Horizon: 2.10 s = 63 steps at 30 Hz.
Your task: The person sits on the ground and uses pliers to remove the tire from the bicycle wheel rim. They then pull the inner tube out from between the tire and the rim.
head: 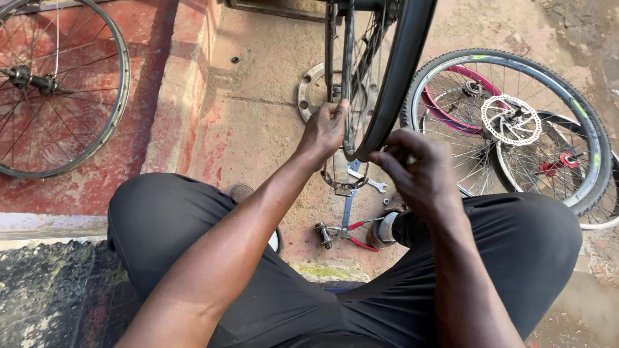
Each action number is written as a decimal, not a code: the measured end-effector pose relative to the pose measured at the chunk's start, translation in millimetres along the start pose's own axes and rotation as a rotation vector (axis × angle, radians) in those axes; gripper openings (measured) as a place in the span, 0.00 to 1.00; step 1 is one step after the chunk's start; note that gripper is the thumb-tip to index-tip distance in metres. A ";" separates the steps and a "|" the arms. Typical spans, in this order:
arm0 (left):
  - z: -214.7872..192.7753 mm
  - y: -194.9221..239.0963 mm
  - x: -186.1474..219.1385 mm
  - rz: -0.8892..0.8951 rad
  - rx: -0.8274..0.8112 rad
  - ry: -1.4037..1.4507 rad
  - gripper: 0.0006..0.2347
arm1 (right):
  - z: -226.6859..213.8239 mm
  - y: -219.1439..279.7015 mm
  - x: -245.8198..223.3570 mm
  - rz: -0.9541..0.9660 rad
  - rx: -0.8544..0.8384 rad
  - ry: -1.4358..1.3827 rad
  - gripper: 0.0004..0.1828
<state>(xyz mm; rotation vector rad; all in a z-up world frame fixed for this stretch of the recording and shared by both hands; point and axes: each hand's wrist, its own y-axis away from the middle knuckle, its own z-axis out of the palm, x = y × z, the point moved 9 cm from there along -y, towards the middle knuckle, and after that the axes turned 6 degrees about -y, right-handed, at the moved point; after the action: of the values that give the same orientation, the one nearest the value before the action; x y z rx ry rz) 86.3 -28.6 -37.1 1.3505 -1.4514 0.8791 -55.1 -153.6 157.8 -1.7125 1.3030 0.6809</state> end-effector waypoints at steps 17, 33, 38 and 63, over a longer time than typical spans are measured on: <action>-18.2 54.0 59.5 -0.034 -0.171 -0.032 0.18 | 14.2 9.0 37.0 0.427 -0.199 0.360 0.14; -15.0 41.1 50.8 -0.054 -0.257 -0.243 0.28 | 33.6 -18.8 110.9 0.579 0.123 -0.223 0.13; -29.5 55.1 62.2 -0.086 -0.274 -0.244 0.25 | 52.9 -20.0 111.9 0.586 0.051 -0.313 0.15; -18.6 39.4 55.4 -0.012 -0.211 -0.225 0.31 | 68.6 -20.4 127.5 0.618 0.078 -0.482 0.12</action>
<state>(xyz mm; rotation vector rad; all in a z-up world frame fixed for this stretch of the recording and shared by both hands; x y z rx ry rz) 52.7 -23.3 24.6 1.3279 -1.6559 0.5616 8.4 -153.4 26.1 -0.9733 1.4712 1.2833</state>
